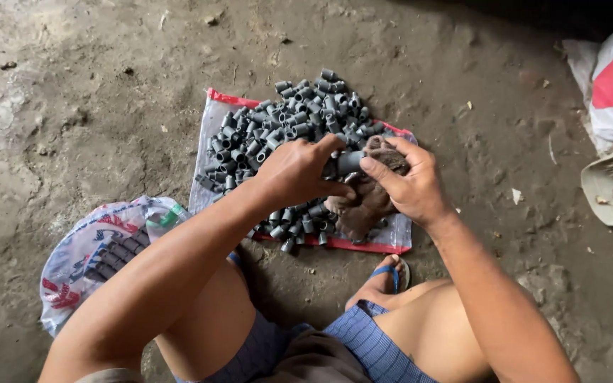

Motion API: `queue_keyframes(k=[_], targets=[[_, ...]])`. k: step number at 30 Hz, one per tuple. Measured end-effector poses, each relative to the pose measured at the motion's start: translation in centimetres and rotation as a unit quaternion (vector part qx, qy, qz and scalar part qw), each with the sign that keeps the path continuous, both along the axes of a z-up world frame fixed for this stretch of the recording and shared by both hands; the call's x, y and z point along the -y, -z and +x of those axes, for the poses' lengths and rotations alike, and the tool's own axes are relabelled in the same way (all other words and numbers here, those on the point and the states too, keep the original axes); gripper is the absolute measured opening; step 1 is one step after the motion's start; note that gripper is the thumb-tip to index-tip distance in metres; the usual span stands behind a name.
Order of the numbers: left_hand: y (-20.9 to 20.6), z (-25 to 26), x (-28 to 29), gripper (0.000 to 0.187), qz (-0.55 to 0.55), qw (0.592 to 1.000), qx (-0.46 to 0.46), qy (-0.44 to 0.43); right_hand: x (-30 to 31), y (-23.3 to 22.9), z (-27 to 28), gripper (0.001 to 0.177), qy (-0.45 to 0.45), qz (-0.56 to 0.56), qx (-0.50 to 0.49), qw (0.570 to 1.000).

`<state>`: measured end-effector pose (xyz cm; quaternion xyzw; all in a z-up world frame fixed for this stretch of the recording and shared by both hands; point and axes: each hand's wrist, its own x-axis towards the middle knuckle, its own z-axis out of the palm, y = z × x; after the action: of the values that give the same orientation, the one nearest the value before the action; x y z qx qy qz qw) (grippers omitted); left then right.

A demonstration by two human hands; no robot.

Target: Cleaning and sorting grey PVC pipe fittings by hand using a cloth and placing them into a plastic bag.

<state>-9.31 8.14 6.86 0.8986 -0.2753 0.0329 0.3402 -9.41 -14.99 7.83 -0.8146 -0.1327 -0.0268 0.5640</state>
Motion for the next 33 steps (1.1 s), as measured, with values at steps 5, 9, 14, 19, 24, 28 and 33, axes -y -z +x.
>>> queue_keyframes(k=[5,9,14,19,24,28,33], targets=[[-0.8,-0.3,0.5,0.068,-0.001,1.000,-0.027,0.013,-0.6,-0.1,-0.2,0.020,-0.007,-0.008,-0.001,1.000],[-0.3,0.5,-0.3,0.038,-0.029,0.999,-0.026,0.019,-0.9,0.4,0.7,0.025,-0.028,-0.034,0.002,0.999],[1.4,1.7,-0.9,0.040,-0.013,0.998,-0.058,-0.037,2.1,3.4,3.2,0.029,0.020,-0.185,-0.026,0.982],[3.4,3.1,-2.0,0.046,-0.063,0.981,-0.166,-0.079,4.2,6.5,3.9,0.044,0.008,-0.375,-0.117,0.919],[-2.0,3.0,-3.2,0.076,-0.251,0.885,-0.357,-0.161,5.3,14.1,4.9,0.044,-0.010,-0.522,-0.194,0.830],[-1.1,4.0,-3.6,0.038,-0.285,0.899,-0.270,-0.195,0.6,15.4,4.5,0.050,0.013,-0.513,-0.235,0.826],[-1.5,3.4,-3.5,0.047,-0.292,0.891,-0.282,-0.202,-4.5,22.6,5.9,0.068,0.007,-0.445,-0.187,0.876]])
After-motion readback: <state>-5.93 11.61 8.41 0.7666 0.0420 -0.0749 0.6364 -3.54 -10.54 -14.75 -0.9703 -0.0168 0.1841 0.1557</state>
